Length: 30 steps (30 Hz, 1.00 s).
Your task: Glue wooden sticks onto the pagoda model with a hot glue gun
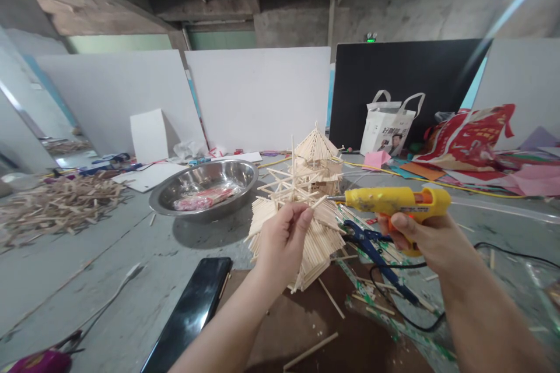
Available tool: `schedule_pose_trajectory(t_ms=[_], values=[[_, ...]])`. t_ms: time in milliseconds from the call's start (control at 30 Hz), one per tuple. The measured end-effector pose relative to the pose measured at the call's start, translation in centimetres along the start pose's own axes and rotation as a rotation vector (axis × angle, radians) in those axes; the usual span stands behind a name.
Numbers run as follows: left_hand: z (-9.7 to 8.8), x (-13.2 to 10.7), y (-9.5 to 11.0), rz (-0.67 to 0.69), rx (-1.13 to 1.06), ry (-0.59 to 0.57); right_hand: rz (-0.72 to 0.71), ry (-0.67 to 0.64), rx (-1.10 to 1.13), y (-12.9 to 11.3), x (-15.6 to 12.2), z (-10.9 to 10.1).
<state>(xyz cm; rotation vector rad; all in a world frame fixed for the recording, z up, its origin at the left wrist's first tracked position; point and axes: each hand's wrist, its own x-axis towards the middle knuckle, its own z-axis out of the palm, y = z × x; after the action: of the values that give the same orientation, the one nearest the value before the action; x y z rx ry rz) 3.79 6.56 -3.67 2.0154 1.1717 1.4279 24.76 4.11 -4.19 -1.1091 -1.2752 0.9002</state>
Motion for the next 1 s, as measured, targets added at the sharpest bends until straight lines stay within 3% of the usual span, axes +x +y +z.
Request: schedule_pose_trajectory(t_ms=[667,1000], values=[[-0.24,0.10,-0.20,0.072,0.041,-0.018,-0.026,0.001,-0.004,0.36,0.04,-0.04],[-0.31,0.02,0.11,0.030,0.052,-0.037,-0.031,-0.020,-0.027,0.50,0.05,-0.12]])
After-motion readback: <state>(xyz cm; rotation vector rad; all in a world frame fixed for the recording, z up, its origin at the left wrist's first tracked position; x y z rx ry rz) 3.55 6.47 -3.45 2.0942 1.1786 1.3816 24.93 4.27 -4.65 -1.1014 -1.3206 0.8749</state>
